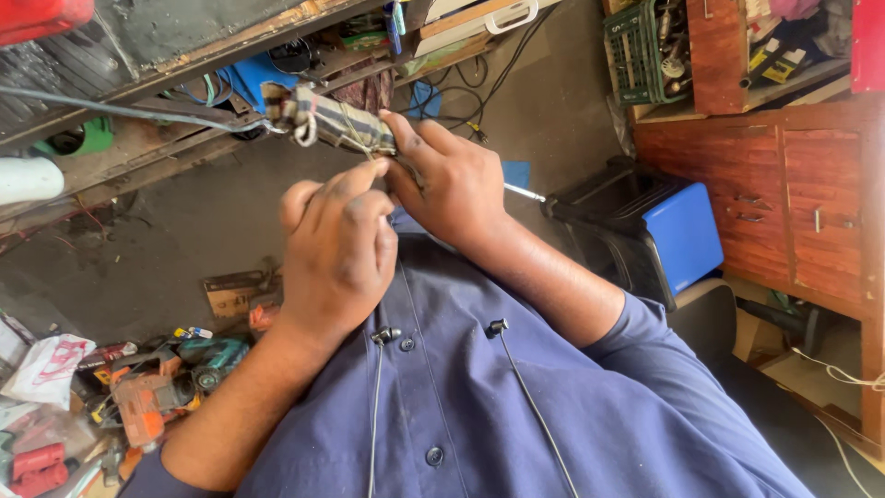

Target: The person cleans a cylindrical motor component with a cloth, then uses a screwdriver to remove a screw from the red motor housing. They insert a small spring into the motor and adjust it with their fingers.

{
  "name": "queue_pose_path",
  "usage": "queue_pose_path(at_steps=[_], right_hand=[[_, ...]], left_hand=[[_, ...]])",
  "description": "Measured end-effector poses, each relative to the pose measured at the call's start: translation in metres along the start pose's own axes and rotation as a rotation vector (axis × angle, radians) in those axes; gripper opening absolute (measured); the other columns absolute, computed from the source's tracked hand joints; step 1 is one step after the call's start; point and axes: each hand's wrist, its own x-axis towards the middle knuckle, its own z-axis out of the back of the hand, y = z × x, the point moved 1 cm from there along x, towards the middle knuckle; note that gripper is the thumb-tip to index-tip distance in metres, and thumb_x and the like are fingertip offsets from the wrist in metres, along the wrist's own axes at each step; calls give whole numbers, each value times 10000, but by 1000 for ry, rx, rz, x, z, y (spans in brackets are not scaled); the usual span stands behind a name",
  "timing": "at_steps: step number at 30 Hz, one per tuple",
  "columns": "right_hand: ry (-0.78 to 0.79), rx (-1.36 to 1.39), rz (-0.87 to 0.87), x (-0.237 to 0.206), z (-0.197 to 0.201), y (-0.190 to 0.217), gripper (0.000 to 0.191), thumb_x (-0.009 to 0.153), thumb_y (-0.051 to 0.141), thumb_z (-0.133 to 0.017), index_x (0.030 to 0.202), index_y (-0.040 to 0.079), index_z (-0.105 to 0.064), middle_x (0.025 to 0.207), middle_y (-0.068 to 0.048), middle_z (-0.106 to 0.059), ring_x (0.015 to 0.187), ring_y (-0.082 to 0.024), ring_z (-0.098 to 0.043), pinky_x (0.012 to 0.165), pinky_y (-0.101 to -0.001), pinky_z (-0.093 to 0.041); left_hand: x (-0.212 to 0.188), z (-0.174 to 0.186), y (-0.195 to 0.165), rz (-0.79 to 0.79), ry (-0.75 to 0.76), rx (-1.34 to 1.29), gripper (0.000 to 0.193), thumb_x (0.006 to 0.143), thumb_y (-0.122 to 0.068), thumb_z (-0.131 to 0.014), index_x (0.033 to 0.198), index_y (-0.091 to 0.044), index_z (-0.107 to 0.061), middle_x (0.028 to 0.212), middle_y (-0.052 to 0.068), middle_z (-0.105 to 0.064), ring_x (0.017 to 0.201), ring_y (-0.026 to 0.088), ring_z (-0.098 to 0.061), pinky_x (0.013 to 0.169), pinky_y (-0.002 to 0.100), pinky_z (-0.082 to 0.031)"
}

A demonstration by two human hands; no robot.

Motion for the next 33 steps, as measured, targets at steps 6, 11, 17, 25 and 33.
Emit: queue_pose_path(at_steps=[6, 11, 17, 25, 33], right_hand=[[168, -60, 264, -5, -27, 10, 124, 776, 161, -743, 870, 126, -669, 869, -31, -591, 743, -252, -647, 606, -409, -513], [176, 156, 25, 9, -33, 3, 115, 865, 106, -729, 970, 68, -703, 903, -92, -621, 785, -309, -653, 651, -416, -521], [262, 758, -252, 28, -22, 0, 136, 1073, 39, -596, 1163, -17, -680, 900, -49, -641, 784, -148, -633, 721, -307, -533], [471, 1074, -392, 35, -55, 27, 243, 1078, 198, -588, 1118, -26, -671, 844, 23, -635, 732, -52, -536, 657, -240, -463], [463, 1075, -390, 37, -110, 106, 283, 1097, 257, -614, 1067, -10, -705, 829, 37, -592, 744, -34, -500, 651, -224, -441]], left_hand=[[17, -7, 24, 254, 93, -88, 215, 1030, 31, -601, 1210, -56, -520, 1095, 60, -674, 1026, 281, -668, 951, 431, -422], [2, -1, 25, 213, 81, -80, 188, 1021, 8, -636, 1128, -84, -513, 1071, 52, -666, 1005, 268, -651, 1014, 448, -419], [-17, 21, 42, -21, -28, -50, 294, 949, -22, -692, 1168, -70, -503, 1179, 27, -684, 1202, 291, -603, 1101, 500, -377], [-40, 59, 81, 189, -93, 129, 228, 927, -151, -827, 1107, -94, -699, 1002, 8, -654, 1031, 271, -578, 990, 446, -408], [-76, 136, 124, -93, -128, -92, 159, 876, -184, -803, 942, -114, -677, 1104, 12, -680, 1052, 247, -592, 960, 461, -414]])
